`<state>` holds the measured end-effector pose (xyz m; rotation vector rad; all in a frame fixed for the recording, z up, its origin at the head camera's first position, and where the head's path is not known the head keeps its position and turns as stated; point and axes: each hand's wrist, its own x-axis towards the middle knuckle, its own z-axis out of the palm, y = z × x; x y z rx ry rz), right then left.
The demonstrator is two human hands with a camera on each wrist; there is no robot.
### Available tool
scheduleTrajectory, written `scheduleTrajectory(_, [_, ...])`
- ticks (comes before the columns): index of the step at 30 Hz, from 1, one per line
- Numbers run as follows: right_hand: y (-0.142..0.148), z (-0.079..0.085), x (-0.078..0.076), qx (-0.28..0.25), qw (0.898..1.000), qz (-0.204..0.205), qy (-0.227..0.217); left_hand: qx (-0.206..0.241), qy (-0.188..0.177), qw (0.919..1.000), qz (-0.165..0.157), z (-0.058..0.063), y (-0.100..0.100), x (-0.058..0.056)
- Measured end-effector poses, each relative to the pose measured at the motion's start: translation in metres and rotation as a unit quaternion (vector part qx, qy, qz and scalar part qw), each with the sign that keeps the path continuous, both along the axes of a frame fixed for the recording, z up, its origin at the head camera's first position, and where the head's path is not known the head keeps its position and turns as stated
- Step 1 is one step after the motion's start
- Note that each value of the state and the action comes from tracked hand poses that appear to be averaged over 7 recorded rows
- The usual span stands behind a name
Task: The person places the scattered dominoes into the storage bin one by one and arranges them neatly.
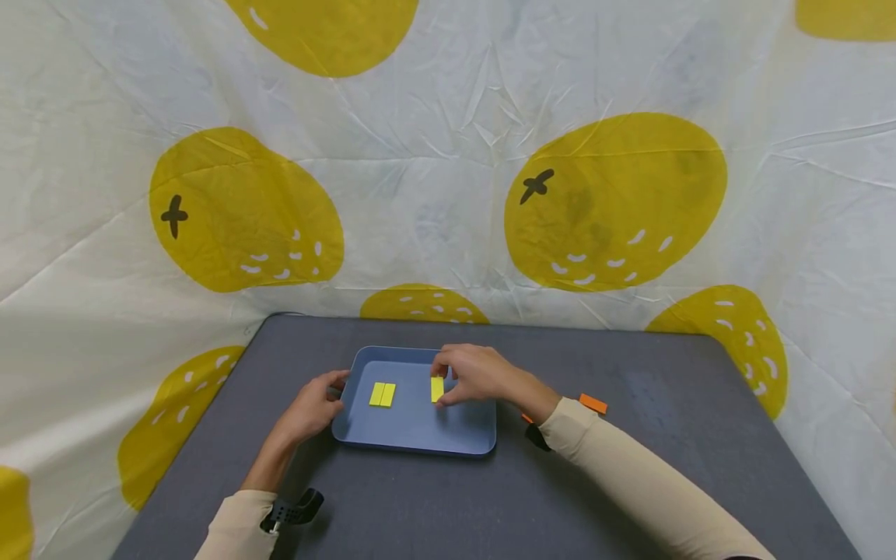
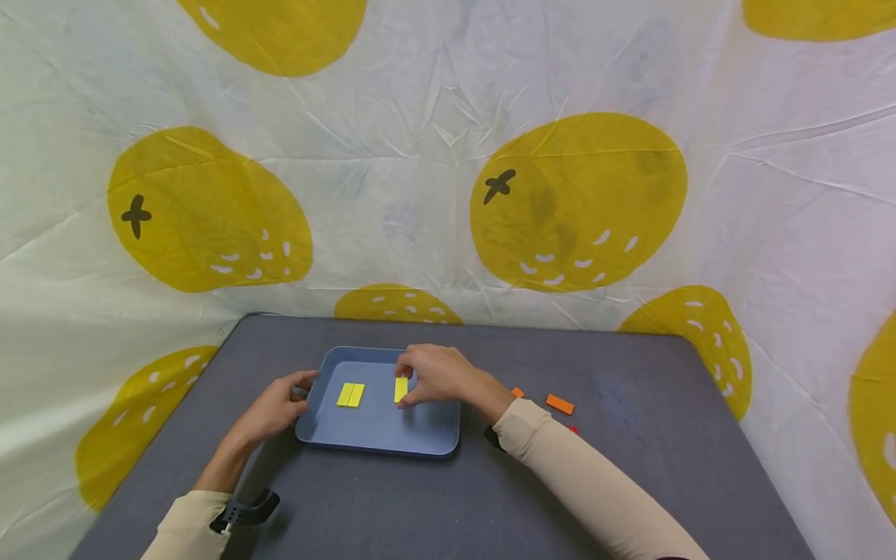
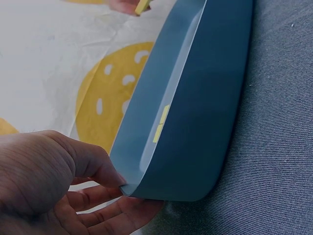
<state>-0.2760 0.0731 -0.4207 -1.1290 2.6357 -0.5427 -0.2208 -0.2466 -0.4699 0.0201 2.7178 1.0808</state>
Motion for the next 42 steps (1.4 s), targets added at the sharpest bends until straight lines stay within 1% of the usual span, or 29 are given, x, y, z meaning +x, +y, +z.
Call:
scheduleTrajectory(7, [-0.013, -0.002, -0.004, 0.004, 1.000, 0.001, 0.010, -0.004, 0.007, 1.0000, -0.005, 0.001, -0.001, 0.001])
scheduleTrajectory(20, [-0.040, -0.012, -0.009, 0.038, 0.999, -0.004, 0.003, 0.000, 0.006, 1.0000, -0.008, 0.002, -0.001, 0.004])
scheduleTrajectory(23, [-0.046, -0.015, -0.009, 0.049, 0.999, -0.003, 0.006, 0.000, 0.005, 1.0000, -0.004, 0.001, 0.000, 0.003])
scheduleTrajectory(32, [-0.060, -0.030, -0.015, 0.070, 0.997, -0.002, 0.012, 0.005, 0.005, 0.9999, -0.010, 0.000, -0.002, 0.003])
scheduleTrajectory(42, [-0.077, -0.038, -0.015, 0.090, 0.995, -0.012, 0.036, 0.007, 0.002, 1.0000, -0.003, 0.001, 0.000, 0.003])
